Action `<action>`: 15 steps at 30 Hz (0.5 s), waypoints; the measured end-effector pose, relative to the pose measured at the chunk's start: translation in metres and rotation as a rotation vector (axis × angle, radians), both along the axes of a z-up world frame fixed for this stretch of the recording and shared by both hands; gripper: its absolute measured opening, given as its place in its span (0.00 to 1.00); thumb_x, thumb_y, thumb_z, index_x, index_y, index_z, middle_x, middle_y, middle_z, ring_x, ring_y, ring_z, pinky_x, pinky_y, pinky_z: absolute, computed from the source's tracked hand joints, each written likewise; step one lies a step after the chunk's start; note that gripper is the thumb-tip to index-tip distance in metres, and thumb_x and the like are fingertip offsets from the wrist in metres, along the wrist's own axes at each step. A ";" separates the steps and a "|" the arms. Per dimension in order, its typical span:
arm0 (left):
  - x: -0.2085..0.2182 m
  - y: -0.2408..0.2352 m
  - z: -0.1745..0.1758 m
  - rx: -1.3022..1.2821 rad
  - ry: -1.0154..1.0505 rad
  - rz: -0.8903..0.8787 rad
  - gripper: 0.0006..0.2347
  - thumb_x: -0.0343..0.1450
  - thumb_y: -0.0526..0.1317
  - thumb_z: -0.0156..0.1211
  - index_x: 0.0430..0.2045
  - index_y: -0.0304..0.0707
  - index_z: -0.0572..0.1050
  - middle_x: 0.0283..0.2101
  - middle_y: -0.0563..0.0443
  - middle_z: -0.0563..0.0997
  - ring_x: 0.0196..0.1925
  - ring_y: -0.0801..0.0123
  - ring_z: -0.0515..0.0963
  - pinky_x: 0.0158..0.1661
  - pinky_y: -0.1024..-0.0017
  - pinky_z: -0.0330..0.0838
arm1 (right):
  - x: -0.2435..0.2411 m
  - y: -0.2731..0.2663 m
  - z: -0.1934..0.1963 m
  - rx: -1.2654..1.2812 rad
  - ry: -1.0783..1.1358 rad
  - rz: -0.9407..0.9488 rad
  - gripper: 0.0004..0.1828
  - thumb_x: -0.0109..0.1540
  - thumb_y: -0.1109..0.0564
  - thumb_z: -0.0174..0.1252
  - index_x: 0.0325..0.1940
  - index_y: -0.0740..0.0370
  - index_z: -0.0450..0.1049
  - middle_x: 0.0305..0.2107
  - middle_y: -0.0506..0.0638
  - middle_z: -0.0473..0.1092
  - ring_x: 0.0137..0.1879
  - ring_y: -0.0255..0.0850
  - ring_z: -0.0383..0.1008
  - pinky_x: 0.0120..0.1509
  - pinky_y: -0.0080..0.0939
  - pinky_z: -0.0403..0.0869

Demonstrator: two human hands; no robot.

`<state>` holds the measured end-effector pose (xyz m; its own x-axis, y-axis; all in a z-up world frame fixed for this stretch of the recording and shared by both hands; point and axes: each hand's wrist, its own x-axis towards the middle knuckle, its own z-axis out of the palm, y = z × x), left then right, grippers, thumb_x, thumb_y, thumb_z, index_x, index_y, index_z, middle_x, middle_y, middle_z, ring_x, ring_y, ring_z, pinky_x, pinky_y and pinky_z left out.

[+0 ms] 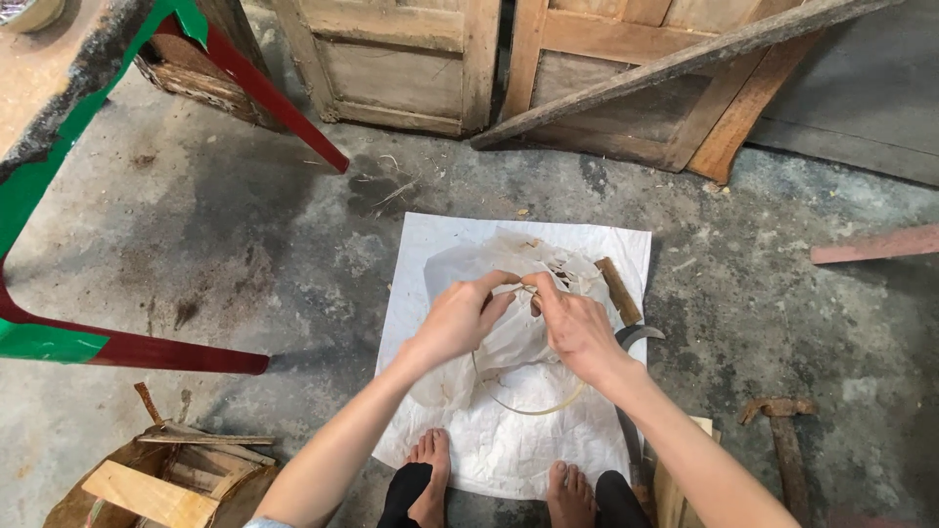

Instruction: The person uses a curved blade to split and smooth thin bamboo strips. They bend the strips into circular shapes and secure them with a purple string. The person repeats this process to create multiple bamboo rings.

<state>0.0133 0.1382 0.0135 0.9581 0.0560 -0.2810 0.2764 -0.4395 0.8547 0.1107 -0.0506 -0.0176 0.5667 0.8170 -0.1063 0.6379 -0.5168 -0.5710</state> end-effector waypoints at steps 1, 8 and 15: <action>-0.002 -0.005 -0.006 0.149 -0.050 0.026 0.13 0.76 0.40 0.49 0.53 0.40 0.76 0.18 0.46 0.78 0.21 0.55 0.82 0.27 0.65 0.78 | 0.000 0.000 -0.001 0.007 -0.004 -0.011 0.17 0.68 0.60 0.42 0.61 0.48 0.60 0.27 0.52 0.75 0.37 0.59 0.79 0.43 0.61 0.76; -0.013 -0.022 -0.019 0.455 -0.228 0.084 0.13 0.74 0.32 0.51 0.49 0.43 0.80 0.28 0.47 0.84 0.24 0.57 0.84 0.27 0.66 0.79 | -0.002 -0.001 -0.002 0.008 -0.008 -0.010 0.14 0.70 0.56 0.41 0.59 0.43 0.62 0.26 0.45 0.75 0.36 0.52 0.79 0.45 0.57 0.77; -0.026 -0.008 -0.009 0.450 -0.253 0.044 0.12 0.72 0.30 0.53 0.45 0.36 0.82 0.29 0.43 0.80 0.26 0.48 0.83 0.27 0.59 0.80 | 0.004 -0.013 0.007 0.054 0.089 -0.037 0.17 0.67 0.58 0.40 0.59 0.50 0.66 0.28 0.48 0.77 0.34 0.53 0.78 0.41 0.56 0.76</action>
